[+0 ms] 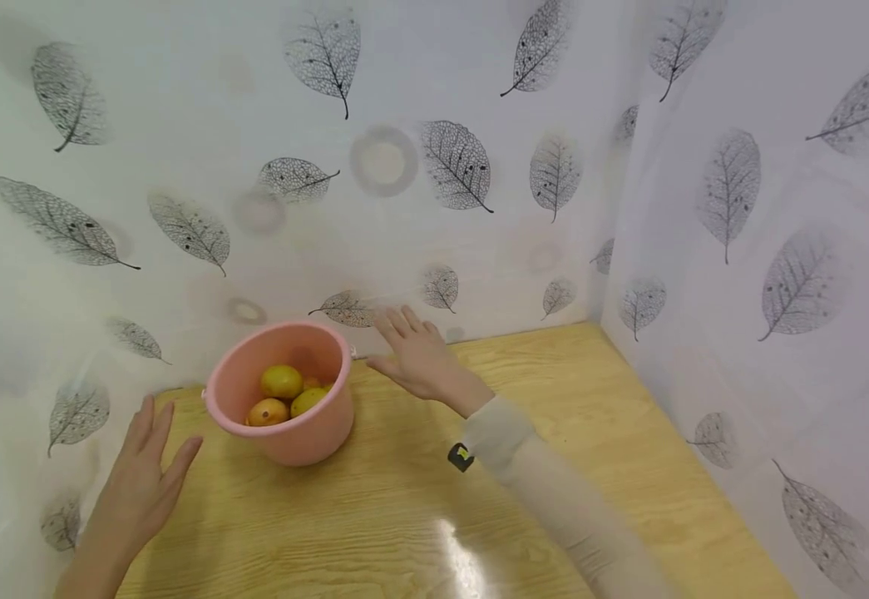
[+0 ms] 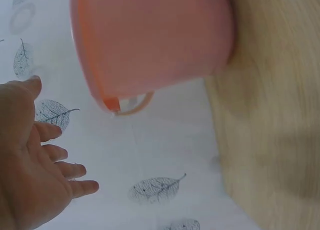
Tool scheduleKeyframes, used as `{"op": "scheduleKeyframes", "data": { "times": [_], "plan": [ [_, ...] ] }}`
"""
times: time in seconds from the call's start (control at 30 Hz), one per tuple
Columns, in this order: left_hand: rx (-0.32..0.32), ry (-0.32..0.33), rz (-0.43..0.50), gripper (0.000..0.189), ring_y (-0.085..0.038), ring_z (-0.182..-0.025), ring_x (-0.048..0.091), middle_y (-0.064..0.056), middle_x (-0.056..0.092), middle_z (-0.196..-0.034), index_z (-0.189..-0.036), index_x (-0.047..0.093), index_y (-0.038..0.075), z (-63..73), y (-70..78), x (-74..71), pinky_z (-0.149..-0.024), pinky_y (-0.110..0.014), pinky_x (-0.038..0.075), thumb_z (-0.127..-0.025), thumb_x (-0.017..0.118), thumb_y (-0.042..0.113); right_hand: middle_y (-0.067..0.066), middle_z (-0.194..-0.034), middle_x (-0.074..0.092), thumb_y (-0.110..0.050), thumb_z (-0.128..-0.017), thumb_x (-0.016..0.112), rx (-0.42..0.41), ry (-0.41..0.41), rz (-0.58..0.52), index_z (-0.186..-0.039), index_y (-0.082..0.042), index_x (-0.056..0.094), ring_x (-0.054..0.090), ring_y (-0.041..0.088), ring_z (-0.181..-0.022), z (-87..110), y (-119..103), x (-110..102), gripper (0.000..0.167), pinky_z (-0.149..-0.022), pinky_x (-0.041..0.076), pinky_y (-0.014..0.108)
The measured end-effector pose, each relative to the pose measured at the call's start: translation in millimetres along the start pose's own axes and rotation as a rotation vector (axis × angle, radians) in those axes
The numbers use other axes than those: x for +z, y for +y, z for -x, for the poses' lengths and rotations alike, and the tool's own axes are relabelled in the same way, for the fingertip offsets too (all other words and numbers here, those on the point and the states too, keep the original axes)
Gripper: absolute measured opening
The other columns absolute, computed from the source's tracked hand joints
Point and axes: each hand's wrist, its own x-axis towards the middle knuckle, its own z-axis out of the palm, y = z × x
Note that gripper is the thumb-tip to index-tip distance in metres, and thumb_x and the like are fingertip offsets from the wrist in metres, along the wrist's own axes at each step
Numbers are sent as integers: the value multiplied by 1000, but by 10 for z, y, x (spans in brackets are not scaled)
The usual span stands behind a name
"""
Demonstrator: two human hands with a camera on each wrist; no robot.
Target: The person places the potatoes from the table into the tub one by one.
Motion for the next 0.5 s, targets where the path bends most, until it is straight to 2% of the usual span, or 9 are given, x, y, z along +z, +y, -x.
{"op": "scheduleKeyframes", "data": {
  "times": [0.13,0.3,0.5],
  "plan": [
    [1,10,-33,74,-57,-150,3,-35,1,-166,-159,21,-11,61,-112,-34,-123,-70,6,-110,49,37,18,-170,16,-49,-109,46,3,40,47,-165,-7,25,5,37,-157,213,219,-49,73,-124,18,66],
    [12,7,-88,74,-56,-151,0,-32,-2,-167,-160,19,-9,112,-214,-64,-122,-71,3,-111,47,39,13,-172,9,-50,-109,45,54,57,66,-166,-10,21,0,34,-158,459,448,-114,74,-126,11,65],
    [47,7,-149,74,-54,-152,0,-34,3,-166,-162,19,-5,172,-318,-100,-120,-74,-1,-110,48,40,14,-172,9,-54,-108,46,91,77,84,-167,-11,19,-1,36,-158,730,675,-191,78,-125,7,66]
  ]
}}
